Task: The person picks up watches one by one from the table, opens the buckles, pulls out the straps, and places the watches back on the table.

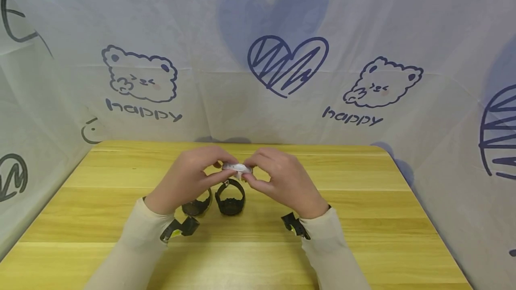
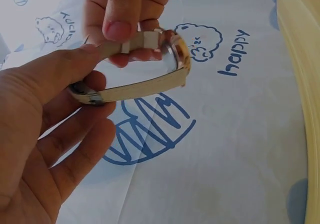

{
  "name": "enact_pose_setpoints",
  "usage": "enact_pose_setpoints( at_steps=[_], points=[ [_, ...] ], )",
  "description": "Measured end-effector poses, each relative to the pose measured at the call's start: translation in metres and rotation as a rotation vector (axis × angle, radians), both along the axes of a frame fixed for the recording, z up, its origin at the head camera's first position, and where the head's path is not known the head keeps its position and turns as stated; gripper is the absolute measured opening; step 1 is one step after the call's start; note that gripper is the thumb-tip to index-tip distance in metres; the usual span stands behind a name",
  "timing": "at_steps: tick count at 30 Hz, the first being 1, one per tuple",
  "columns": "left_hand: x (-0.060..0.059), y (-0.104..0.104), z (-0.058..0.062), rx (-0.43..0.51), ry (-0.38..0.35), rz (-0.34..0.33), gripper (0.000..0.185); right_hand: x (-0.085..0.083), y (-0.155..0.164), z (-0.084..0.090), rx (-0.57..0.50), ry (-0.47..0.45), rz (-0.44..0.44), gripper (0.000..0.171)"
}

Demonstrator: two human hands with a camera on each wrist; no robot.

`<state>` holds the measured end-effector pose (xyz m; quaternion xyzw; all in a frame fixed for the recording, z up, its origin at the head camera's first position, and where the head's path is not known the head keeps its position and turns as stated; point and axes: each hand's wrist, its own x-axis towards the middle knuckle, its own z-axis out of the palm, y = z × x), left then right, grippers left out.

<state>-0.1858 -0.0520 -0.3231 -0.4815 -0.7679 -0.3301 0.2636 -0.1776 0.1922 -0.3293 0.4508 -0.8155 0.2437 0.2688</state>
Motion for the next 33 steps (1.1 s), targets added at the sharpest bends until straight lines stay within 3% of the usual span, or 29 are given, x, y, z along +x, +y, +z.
enact_pose_setpoints(
  at_steps=[10, 14, 17, 23, 33],
  points=[
    [0.0019, 0.0007, 0.0034, 0.016, -0.012, -0.003, 0.022, 0.0005, -0.0005, -0.0007, -0.037, -0.012, 0.009, 0.019],
    [0.0002, -0.0012, 0.0024, 0.013, -0.051, 0.027, 0.027, 0.0, -0.0001, -0.0001, -0.094, -0.021, 0.025, 0.026],
    [-0.0008, -0.0025, 0.0018, 0.005, -0.058, 0.059, 0.021, -0.0005, 0.0001, 0.0002, -0.105, -0.036, 0.021, 0.026],
    [0.0012, -0.0012, 0.002, -0.009, -0.003, 0.088, 0.017, 0.001, -0.0021, -0.0002, -0.06, -0.048, -0.02, 0.027],
    [0.0047, 0.0042, 0.0032, -0.042, 0.087, 0.116, 0.018, 0.0022, -0.0065, 0.0001, -0.079, 0.009, 0.027, 0.02]
  ],
)
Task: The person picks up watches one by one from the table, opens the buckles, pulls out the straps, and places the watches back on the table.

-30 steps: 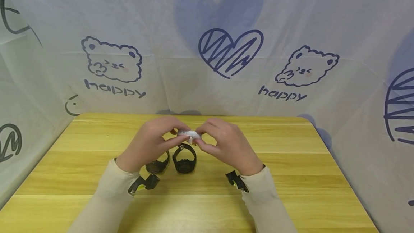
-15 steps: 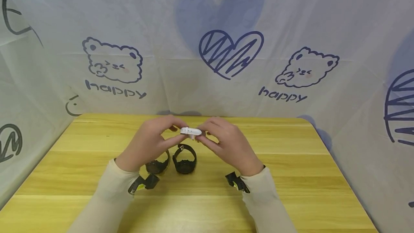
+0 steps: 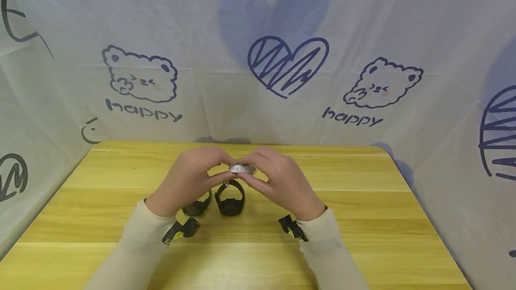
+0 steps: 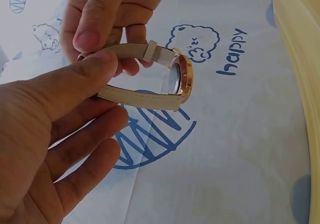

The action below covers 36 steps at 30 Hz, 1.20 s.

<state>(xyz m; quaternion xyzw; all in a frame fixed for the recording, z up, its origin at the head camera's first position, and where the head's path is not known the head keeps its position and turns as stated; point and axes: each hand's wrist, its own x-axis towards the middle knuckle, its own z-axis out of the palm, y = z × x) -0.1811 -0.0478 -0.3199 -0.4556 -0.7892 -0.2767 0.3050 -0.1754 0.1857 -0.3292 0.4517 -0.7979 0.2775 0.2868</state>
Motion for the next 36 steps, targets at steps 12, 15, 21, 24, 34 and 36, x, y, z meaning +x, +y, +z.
enact_pose_setpoints(
  at_steps=[12, 15, 21, 24, 34, 36],
  points=[
    [0.0002, -0.0022, 0.0005, -0.015, -0.093, -0.059, 0.016, 0.0003, 0.0023, 0.0007, -0.018, 0.033, 0.026, 0.017],
    [0.0002, -0.0024, 0.0007, 0.0, -0.104, -0.071, 0.015, 0.0009, 0.0026, 0.0015, -0.019, 0.022, 0.021, 0.013],
    [-0.0003, -0.002, -0.0007, 0.026, -0.106, -0.071, 0.012, 0.0014, 0.0008, 0.0028, -0.02, 0.002, -0.009, 0.008],
    [-0.0003, -0.0017, -0.0013, 0.048, -0.127, -0.082, 0.01, 0.0011, 0.0001, 0.0025, -0.03, 0.003, -0.01, 0.006],
    [-0.0015, 0.0004, -0.0028, 0.105, -0.19, -0.126, 0.011, 0.0011, 0.0016, 0.0014, -0.06, -0.025, 0.008, 0.006],
    [-0.0017, 0.0007, -0.0035, 0.113, -0.201, -0.133, 0.011, 0.0014, 0.0018, 0.0013, -0.064, -0.04, 0.013, 0.008]
  ],
)
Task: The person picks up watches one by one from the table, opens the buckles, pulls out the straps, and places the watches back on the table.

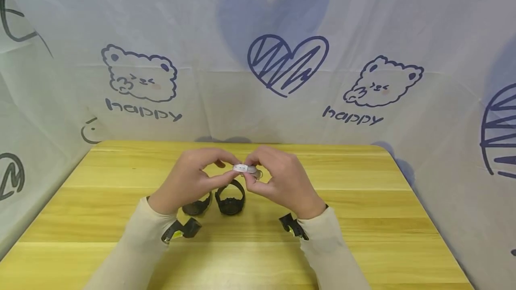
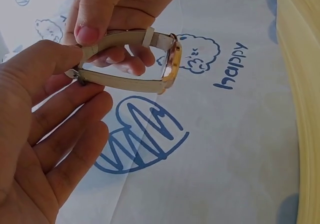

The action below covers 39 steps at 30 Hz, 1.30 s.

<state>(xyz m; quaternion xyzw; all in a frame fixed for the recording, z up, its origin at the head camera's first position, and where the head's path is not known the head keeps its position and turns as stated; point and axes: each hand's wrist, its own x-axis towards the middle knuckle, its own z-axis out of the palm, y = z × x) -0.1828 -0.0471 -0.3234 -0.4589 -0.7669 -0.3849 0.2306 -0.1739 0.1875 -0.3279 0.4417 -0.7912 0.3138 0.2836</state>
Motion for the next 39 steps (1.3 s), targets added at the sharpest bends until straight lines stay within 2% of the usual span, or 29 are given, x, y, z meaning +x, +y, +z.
enact_pose_setpoints(
  at_steps=[8, 17, 22, 30, 39],
  points=[
    [-0.0003, 0.0002, 0.0004, -0.005, -0.014, -0.027, 0.012, -0.0002, 0.0007, -0.0003, 0.001, -0.026, 0.016, 0.01],
    [0.0023, -0.0034, 0.0043, -0.105, 0.118, 0.049, 0.019, 0.0007, 0.0001, 0.001, 0.058, 0.009, 0.021, 0.014],
    [0.003, -0.0035, 0.0048, -0.104, 0.154, 0.064, 0.016, 0.0012, -0.0001, 0.0012, 0.066, 0.004, -0.005, 0.008],
    [0.0012, -0.0063, 0.0045, -0.055, 0.086, 0.02, 0.014, 0.0003, -0.0007, 0.0008, 0.036, -0.01, -0.019, 0.008],
    [0.0004, -0.0049, 0.0042, 0.006, -0.032, -0.056, 0.014, -0.0006, -0.0005, -0.0005, -0.042, -0.056, 0.038, 0.008]
  ],
)
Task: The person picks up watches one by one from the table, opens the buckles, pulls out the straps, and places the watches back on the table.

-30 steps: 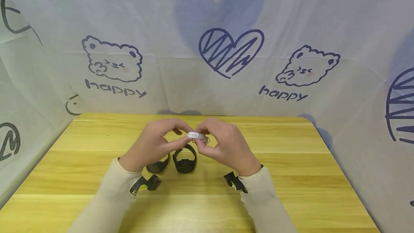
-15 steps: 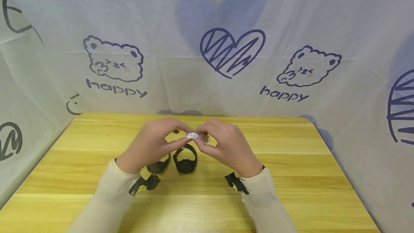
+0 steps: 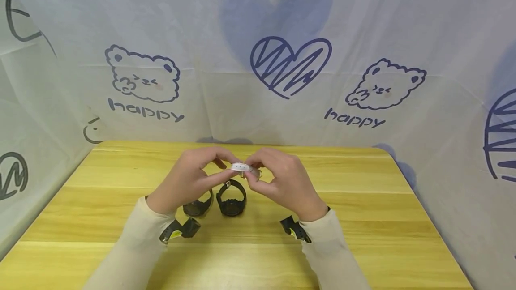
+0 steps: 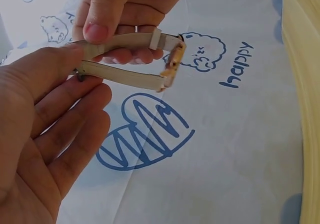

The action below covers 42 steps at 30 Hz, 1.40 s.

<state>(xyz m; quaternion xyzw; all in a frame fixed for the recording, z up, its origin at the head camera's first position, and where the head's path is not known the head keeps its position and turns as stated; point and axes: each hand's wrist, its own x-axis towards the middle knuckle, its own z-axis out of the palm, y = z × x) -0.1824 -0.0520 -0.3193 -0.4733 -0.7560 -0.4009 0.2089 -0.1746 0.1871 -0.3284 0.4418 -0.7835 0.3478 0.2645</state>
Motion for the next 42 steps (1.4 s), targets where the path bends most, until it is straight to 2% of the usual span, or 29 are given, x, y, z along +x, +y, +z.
enact_pose_setpoints(
  at_steps=[6, 16, 24, 28, 32, 36, 38, 42],
  points=[
    [0.0, 0.001, -0.001, 0.022, -0.063, -0.029, 0.017, 0.0, 0.0, 0.0, -0.025, -0.019, 0.023, 0.011],
    [-0.001, 0.005, -0.003, 0.081, -0.095, -0.049, 0.019, -0.001, -0.001, -0.001, -0.059, -0.036, 0.043, 0.025],
    [0.001, 0.007, -0.003, 0.108, -0.152, -0.073, 0.021, 0.0, -0.001, -0.002, -0.103, -0.1, 0.085, 0.032],
    [0.004, 0.009, -0.002, 0.082, -0.225, -0.071, 0.026, -0.001, 0.0, -0.003, -0.115, -0.09, 0.07, 0.029],
    [0.004, 0.011, -0.003, 0.033, -0.298, -0.024, 0.036, -0.001, 0.002, -0.003, -0.145, -0.084, 0.053, 0.027],
    [0.002, 0.009, -0.004, 0.013, -0.246, 0.027, 0.024, -0.001, 0.002, -0.003, -0.132, -0.083, 0.049, 0.027],
    [0.001, 0.007, -0.004, 0.005, -0.173, 0.043, 0.017, -0.002, 0.001, -0.002, -0.1, -0.076, 0.038, 0.028],
    [0.001, 0.004, -0.003, -0.024, -0.036, 0.083, 0.014, -0.002, 0.002, -0.002, -0.041, -0.066, 0.012, 0.029]
  ],
)
